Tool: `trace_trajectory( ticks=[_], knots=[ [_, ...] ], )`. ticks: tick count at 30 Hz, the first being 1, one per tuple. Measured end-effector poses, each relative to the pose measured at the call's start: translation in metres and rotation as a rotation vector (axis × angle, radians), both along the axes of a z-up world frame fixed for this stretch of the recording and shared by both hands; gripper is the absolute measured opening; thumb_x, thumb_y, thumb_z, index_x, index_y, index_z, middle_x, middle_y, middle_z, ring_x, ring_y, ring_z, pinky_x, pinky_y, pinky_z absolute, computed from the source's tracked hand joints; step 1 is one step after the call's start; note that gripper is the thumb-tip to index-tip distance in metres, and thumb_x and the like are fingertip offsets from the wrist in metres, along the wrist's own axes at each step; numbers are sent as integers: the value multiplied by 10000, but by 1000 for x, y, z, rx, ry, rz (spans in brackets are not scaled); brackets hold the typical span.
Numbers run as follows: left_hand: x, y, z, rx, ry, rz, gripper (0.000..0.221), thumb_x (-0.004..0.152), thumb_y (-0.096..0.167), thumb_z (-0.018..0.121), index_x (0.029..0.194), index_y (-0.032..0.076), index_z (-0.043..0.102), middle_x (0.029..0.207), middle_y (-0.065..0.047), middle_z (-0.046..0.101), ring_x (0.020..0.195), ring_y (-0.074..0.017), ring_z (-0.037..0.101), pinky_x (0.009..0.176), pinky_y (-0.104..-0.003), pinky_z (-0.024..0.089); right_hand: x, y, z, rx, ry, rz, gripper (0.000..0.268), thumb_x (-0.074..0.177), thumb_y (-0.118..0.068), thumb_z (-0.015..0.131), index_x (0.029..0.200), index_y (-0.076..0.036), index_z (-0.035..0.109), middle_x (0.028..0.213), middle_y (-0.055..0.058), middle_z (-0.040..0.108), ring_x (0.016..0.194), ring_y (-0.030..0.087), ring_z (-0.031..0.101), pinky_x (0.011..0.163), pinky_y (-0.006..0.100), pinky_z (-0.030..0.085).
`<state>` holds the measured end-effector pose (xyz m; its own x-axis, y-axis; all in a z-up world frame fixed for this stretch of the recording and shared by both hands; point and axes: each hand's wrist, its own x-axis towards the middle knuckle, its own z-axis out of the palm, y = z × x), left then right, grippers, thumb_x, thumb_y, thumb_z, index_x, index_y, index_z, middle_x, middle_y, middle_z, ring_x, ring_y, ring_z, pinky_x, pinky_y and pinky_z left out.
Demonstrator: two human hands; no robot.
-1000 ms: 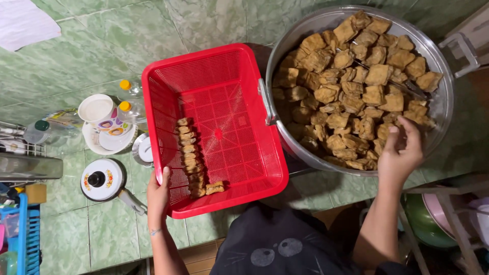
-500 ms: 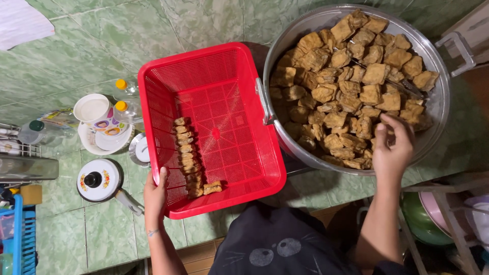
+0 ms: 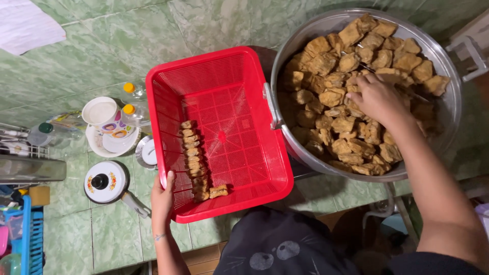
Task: Organizing fried food pieces from a large pot into neat rows in a plastic basket
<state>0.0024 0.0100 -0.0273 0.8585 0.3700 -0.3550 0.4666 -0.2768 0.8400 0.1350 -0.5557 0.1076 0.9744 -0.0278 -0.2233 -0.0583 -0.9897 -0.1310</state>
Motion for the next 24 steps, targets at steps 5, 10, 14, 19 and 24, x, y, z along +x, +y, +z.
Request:
trace_trajectory(
  ticks=[5, 10, 14, 19, 24],
  knots=[
    [-1, -4, 10, -11, 26, 25, 427, 982, 468, 546, 1206, 116, 636, 1044, -54, 688, 967, -153, 577, 880, -304, 430, 26, -12, -31, -107, -12, 82, 627, 1023, -315, 564, 1498, 71, 427, 1519, 306, 443, 1368, 444, 468, 1062, 547, 472],
    [0, -5, 10, -32, 11, 22, 373, 1002, 438, 551, 1166, 118, 648, 1000, -28, 673, 938, -132, 556, 870, -283, 421, 22, -7, -17, -85, 70, 9, 673, 993, -263, 607, 1549, 20, 353, 1633, 290, 260, 1197, 442, 629, 1053, 520, 497],
    [1, -1, 0, -33, 9, 25, 380, 997, 440, 552, 1184, 121, 643, 1027, -35, 682, 957, -137, 571, 878, -292, 430, 8, -1, 4, -24, 136, -87, 492, 988, -98, 642, 1440, 13, 482, 1426, 227, 521, 929, 297, 680, 731, 392, 603],
    [1, 1, -6, -32, -9, 20, 368, 999, 435, 560, 1172, 124, 652, 1025, -28, 685, 956, -126, 569, 879, -287, 431, 2, -10, 9, 24, 85, -126, 579, 982, -3, 619, 1528, -128, 471, 1577, 306, 349, 479, 142, 484, 398, 260, 464],
    [1, -4, 7, -44, 7, 27, 433, 983, 442, 552, 1243, 106, 637, 1115, -69, 708, 1025, -160, 613, 911, -314, 454, -6, -11, 32, 225, 49, -203, 234, 1025, 14, 533, 1156, 18, 727, 1452, 137, 510, 1193, 263, 551, 971, 405, 533]
  ],
)
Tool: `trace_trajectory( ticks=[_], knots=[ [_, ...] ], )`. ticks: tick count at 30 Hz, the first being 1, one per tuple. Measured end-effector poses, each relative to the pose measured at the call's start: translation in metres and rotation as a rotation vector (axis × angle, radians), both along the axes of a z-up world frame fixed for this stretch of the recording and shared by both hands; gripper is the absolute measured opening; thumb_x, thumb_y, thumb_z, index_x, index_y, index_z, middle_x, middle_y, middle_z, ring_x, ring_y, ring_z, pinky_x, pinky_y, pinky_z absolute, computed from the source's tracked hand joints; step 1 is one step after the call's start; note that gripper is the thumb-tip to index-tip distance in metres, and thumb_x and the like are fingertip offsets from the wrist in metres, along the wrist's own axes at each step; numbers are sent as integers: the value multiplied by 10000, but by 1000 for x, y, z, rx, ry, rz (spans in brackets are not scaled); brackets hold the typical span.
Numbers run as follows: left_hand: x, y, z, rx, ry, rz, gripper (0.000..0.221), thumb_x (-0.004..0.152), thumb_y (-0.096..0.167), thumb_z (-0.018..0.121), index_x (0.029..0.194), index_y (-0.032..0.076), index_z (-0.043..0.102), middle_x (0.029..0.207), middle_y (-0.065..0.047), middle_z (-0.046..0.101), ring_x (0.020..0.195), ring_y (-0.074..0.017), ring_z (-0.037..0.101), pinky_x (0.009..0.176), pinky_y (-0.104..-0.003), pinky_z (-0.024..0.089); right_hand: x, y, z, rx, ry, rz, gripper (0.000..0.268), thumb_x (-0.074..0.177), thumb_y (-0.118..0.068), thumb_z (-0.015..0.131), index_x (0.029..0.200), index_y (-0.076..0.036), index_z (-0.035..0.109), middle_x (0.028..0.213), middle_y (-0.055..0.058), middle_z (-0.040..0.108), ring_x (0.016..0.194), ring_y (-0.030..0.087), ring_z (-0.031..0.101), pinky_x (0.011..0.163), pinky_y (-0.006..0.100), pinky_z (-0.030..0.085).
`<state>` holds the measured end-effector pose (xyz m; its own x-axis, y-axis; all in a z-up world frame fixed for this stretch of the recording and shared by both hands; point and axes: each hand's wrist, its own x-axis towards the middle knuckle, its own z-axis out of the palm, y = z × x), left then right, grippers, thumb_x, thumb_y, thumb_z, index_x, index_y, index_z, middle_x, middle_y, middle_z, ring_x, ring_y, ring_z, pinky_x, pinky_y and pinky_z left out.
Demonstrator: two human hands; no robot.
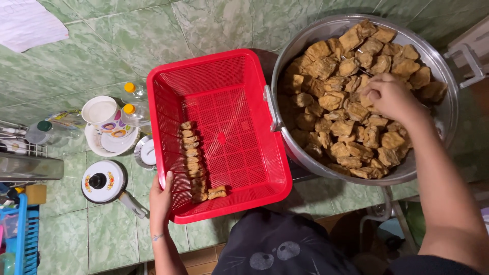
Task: Organizing fried food pieces from a large pot into neat rows in a plastic basket
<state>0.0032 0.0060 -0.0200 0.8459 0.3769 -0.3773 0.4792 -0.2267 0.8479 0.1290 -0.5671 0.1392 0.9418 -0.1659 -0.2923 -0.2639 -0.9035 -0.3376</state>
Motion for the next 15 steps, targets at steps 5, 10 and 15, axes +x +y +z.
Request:
trace_trajectory(
  ticks=[5, 10, 15],
  knots=[
    [-1, 1, -1, 15, -3, -9, 398, 995, 444, 551, 1198, 114, 640, 1059, -52, 690, 982, -149, 581, 891, -304, 434, -10, -10, 4, 258, -178, 95, 253, 1016, -4, 525, 1169, -75, 714, 1423, 111, 544, 1396, 278, 449, 1197, 493, 330],
    [-2, 2, -3, 8, 7, -1, 346, 1010, 440, 560, 1096, 113, 631, 964, -41, 660, 913, -146, 555, 850, -294, 423, -25, 3, 20, 806, -208, -26, 394, 1008, 138, 367, 1236, -19, 647, 1467, 45, 557, 879, 23, 477, 606, 173, 408],
    [-1, 6, -15, 9, -30, -11, 401, 996, 443, 555, 1189, 103, 641, 1049, -54, 686, 973, -151, 582, 885, -307, 443, -33, 22, 40, 927, -222, 25, 435, 858, 195, 501, 1209, -46, 591, 1480, 93, 539, 1535, 258, 452, 1221, 409, 499]
  ],
)
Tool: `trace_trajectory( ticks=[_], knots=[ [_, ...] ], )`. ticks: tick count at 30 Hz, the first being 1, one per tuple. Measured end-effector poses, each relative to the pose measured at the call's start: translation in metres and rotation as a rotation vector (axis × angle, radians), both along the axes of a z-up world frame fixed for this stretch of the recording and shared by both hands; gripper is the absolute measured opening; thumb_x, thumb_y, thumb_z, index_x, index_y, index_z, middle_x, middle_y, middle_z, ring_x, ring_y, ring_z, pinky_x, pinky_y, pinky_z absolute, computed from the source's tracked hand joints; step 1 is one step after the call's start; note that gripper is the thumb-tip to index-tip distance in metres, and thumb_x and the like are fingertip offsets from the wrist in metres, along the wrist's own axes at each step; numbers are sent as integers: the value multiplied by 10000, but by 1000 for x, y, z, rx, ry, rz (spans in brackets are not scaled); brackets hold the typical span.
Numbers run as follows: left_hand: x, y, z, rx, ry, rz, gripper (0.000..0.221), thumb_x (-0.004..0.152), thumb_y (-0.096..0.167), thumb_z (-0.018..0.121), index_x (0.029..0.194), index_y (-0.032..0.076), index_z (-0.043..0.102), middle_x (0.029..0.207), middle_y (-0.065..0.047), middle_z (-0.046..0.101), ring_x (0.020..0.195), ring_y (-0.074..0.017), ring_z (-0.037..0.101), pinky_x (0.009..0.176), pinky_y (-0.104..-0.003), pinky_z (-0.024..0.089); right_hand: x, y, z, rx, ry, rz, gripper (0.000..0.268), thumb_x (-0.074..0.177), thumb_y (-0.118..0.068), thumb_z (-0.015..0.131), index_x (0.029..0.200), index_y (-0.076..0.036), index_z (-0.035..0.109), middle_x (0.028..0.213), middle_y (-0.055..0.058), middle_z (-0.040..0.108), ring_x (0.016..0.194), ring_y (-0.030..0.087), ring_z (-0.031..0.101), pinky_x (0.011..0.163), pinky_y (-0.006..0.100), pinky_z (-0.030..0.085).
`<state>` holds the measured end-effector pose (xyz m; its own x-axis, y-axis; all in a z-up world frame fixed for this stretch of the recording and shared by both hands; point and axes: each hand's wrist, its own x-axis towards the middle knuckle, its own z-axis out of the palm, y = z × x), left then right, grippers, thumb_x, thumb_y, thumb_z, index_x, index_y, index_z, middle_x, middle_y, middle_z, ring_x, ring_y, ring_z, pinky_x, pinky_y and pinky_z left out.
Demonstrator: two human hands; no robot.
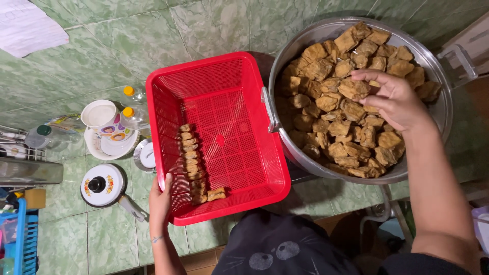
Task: Organizing fried food pieces from a large pot into neat rows in a plastic basket
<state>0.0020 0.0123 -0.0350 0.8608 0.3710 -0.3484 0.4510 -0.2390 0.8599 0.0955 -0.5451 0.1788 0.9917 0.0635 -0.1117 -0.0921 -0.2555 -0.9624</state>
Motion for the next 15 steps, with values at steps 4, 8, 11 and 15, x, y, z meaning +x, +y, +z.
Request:
trace_trajectory(
  ticks=[4, 8, 11, 15],
  knots=[
    [0, 0, 1, 18, 9, 0, 397, 995, 466, 557, 1144, 107, 638, 1004, -43, 666, 945, -146, 559, 863, -300, 427, -1, 8, -2, -20, -59, 5, 368, 890, 16, 644, 1228, -120, 596, 1453, 118, 568, 1512, 301, 467, 1273, 514, 381],
    [1, -1, 3, 3, 32, 17, 398, 993, 455, 556, 1189, 118, 639, 1037, -51, 688, 960, -154, 588, 870, -307, 443, -3, 14, -2, -76, -58, -92, 355, 864, 17, 699, 1190, -83, 598, 1372, 127, 576, 1438, 285, 515, 1219, 425, 482],
    [0, -1, 2, 9, 21, 7, 410, 991, 456, 552, 1204, 117, 641, 1060, -52, 695, 978, -152, 593, 884, -308, 446, -3, 12, -9, -17, -53, -146, 361, 860, -5, 731, 1190, -83, 608, 1312, 102, 575, 1314, 229, 573, 1115, 313, 568],
    [0, -1, 6, 33, 27, -9, 423, 990, 464, 541, 1216, 119, 637, 1074, -56, 697, 994, -162, 594, 899, -314, 437, 1, 4, -20, -68, -138, -115, 331, 866, -64, 765, 1163, -116, 626, 1481, 153, 537, 1137, 102, 573, 679, 106, 517]
  ],
)
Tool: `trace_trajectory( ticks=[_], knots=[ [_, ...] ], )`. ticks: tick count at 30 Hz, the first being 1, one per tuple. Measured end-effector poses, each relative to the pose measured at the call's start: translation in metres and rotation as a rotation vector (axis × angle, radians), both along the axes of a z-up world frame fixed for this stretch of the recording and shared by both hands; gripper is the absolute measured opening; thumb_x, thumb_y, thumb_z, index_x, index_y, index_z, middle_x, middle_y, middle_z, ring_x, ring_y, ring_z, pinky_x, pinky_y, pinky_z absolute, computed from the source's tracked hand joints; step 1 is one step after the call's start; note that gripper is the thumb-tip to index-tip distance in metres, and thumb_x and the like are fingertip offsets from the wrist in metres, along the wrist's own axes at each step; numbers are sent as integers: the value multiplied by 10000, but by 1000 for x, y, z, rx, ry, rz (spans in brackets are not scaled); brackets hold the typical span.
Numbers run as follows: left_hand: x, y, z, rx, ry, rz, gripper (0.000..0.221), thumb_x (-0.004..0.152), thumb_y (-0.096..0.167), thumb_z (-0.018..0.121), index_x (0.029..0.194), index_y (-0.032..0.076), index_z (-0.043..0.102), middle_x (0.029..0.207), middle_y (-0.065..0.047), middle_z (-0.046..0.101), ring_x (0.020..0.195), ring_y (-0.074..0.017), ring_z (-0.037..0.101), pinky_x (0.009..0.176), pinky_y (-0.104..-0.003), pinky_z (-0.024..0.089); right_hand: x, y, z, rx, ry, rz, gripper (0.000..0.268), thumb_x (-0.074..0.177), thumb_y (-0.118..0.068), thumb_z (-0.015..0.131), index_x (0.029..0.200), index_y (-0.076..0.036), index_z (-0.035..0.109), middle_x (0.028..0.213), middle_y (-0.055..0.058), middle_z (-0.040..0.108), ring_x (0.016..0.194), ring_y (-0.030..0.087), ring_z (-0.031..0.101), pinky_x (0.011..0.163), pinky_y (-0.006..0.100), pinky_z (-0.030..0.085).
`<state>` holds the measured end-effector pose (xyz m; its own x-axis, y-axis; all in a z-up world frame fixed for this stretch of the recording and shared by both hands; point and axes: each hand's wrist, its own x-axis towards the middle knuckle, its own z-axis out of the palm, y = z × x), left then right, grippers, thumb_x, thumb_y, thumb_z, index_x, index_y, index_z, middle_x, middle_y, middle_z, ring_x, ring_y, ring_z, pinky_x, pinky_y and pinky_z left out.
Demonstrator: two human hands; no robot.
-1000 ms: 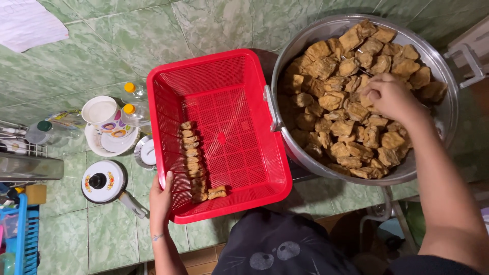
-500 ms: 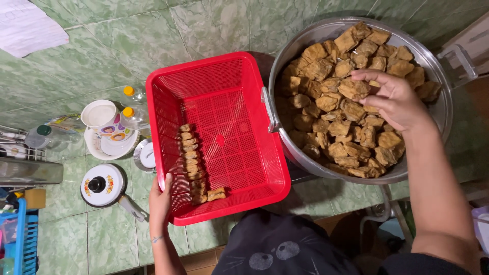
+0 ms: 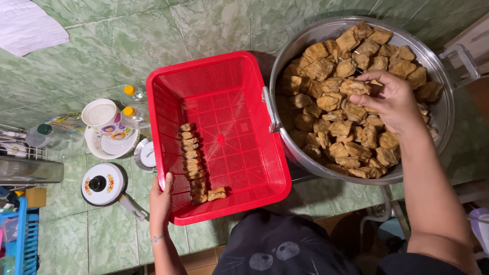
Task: Organizing fried food pieces from a large pot into neat rows in a plastic basket
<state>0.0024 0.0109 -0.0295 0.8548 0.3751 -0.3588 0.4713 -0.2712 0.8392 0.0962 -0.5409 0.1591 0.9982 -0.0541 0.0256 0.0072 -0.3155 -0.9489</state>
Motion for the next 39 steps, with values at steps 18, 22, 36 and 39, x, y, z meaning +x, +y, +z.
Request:
trace_trajectory(
  ticks=[18, 22, 36, 39],
  knots=[
    [-1, -5, 12, -25, 35, 18, 397, 995, 474, 542, 1161, 126, 635, 1025, -50, 685, 954, -157, 584, 873, -306, 435, -7, 12, -4, 328, -29, 16, 94, 986, -107, 701, 1064, -74, 663, 1041, 9, 652, 966, 160, 662, 862, 273, 642],
    [0, -2, 5, -17, 8, 1, 412, 992, 476, 539, 1184, 125, 638, 1042, -46, 682, 973, -151, 580, 889, -307, 437, -8, 15, -3, 357, -9, -34, 200, 965, -84, 721, 1147, -24, 661, 1004, 63, 667, 880, 205, 707, 828, 300, 684],
    [-1, -5, 12, -10, 11, 4, 422, 988, 478, 541, 1186, 119, 640, 1058, -54, 690, 983, -163, 583, 895, -309, 431, -16, 43, 0, 385, -38, 29, 263, 904, -51, 744, 1143, -14, 642, 1124, 73, 681, 1022, 179, 696, 941, 257, 662],
    [1, 0, -12, 78, 23, 44, 471, 1021, 503, 630, 1319, 138, 643, 1039, -248, 677, 1014, -405, 638, 912, -518, 468, -20, 64, -7, 345, -247, 34, 421, 815, 69, 797, 1190, 60, 608, 933, 108, 649, 808, 174, 666, 843, 368, 647]
  ],
)
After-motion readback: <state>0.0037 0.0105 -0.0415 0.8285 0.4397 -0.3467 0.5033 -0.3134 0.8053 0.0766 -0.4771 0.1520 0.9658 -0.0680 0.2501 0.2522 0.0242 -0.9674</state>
